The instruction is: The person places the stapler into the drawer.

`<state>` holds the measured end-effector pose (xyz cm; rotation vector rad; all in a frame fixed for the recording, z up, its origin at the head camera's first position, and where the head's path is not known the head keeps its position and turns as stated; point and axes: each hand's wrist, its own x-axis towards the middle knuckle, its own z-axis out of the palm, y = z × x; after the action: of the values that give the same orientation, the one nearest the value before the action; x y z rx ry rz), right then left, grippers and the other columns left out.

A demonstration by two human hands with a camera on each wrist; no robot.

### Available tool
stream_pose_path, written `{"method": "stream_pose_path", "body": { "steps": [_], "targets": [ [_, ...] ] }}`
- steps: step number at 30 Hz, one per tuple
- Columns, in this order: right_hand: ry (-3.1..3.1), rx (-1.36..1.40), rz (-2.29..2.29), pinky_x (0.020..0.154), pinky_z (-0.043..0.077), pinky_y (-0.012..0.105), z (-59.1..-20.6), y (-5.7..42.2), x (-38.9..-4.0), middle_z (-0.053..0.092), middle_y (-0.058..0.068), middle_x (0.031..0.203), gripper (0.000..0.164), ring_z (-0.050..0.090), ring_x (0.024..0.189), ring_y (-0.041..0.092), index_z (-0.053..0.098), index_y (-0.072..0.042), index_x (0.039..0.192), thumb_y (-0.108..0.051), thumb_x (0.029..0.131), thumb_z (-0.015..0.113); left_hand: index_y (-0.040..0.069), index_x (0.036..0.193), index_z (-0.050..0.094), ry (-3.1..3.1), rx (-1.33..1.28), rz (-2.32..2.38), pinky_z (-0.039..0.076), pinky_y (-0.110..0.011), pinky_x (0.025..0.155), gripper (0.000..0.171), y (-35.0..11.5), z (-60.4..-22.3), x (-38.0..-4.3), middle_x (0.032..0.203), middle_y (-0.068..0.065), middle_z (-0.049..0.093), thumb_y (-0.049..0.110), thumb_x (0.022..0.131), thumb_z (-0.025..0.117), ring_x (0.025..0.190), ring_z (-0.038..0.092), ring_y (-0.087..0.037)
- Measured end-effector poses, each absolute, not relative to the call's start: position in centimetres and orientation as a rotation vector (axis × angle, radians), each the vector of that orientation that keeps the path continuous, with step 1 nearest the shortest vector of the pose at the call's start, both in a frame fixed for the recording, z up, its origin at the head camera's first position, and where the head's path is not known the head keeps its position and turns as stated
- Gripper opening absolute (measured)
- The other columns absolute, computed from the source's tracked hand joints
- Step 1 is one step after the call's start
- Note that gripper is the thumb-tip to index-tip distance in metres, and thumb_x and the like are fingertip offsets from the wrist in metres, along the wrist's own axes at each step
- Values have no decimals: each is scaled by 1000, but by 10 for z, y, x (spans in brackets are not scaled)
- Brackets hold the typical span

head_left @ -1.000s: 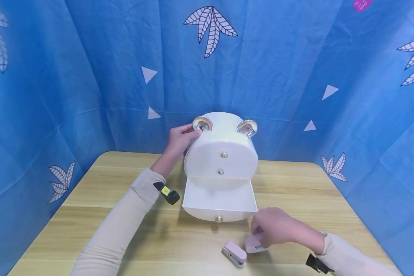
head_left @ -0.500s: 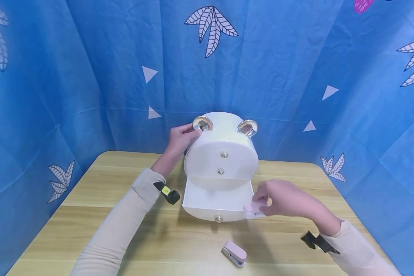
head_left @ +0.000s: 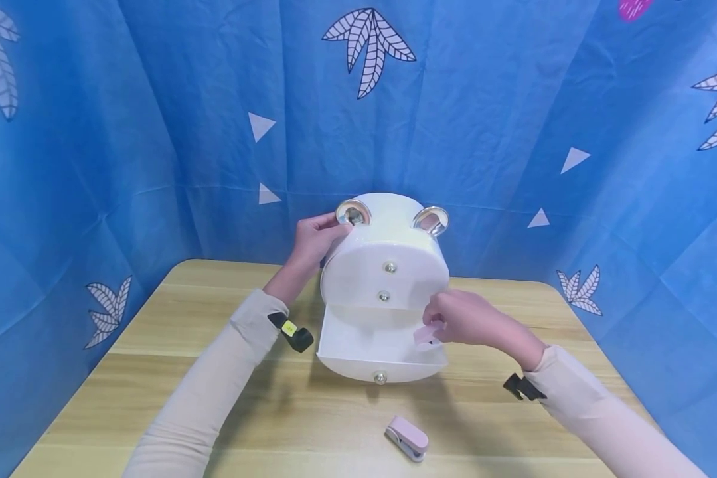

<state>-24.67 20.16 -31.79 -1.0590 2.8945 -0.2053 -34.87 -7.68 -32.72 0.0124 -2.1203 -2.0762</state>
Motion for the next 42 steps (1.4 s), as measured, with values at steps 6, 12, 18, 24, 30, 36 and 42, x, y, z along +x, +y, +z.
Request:
{"method": "stream_pose_path", "body": {
  "steps": [6,12,18,24,30,36,42],
  "targets": [
    [2915,-1122,-196,54,25,21,-328,198,-258,34,-6,60,37,31,58,9,46,-16,58,9,75,67,10,132,68,-2128,12,-2070,52,-45,108,45,-78,-326,-349,128,-14,71,19,90,78,123,65,-29],
    [2951,-1158,-149,53,22,20,-339,194,-264,30,-7,61,42,27,57,8,38,-18,56,8,74,66,10,133,68,-2132,17,-2069,52,-44,107,45,-77,-325,-349,129,-14,71,19,90,78,123,65,-28],
    [2959,-1190,-153,52,20,18,-346,192,-265,32,-6,63,43,27,58,7,34,-19,57,9,69,64,11,135,67,-2149,31,-2076,51,-45,109,46,-77,-323,-348,131,-13,70,19,91,77,125,64,-28],
    [2973,-1192,-182,52,21,18,-350,189,-266,31,-7,62,44,28,58,7,34,-20,57,9,68,65,11,135,66,-2153,34,-2075,51,-45,109,46,-77,-323,-349,132,-13,69,19,91,77,126,63,-28],
    [2986,-1210,-224,52,23,17,-359,187,-270,34,-9,59,40,30,57,5,42,-17,57,6,71,72,11,135,66,-2151,39,-2077,51,-45,109,46,-77,-323,-347,132,-13,69,19,91,77,126,64,-28],
    [2990,-1266,-283,56,36,18,-369,184,-272,59,-7,65,18,43,63,5,68,-14,69,-2,74,80,11,136,66,-2162,43,-2074,51,-45,109,46,-78,-324,-347,133,-12,69,20,92,76,126,63,-28],
    [3011,-1231,-345,62,46,19,-379,181,-273,72,-3,77,11,54,69,8,76,-12,81,-4,76,82,11,136,66,-2155,43,-2069,51,-45,108,46,-77,-324,-346,132,-13,69,20,91,77,126,64,-28]
  ]
}}
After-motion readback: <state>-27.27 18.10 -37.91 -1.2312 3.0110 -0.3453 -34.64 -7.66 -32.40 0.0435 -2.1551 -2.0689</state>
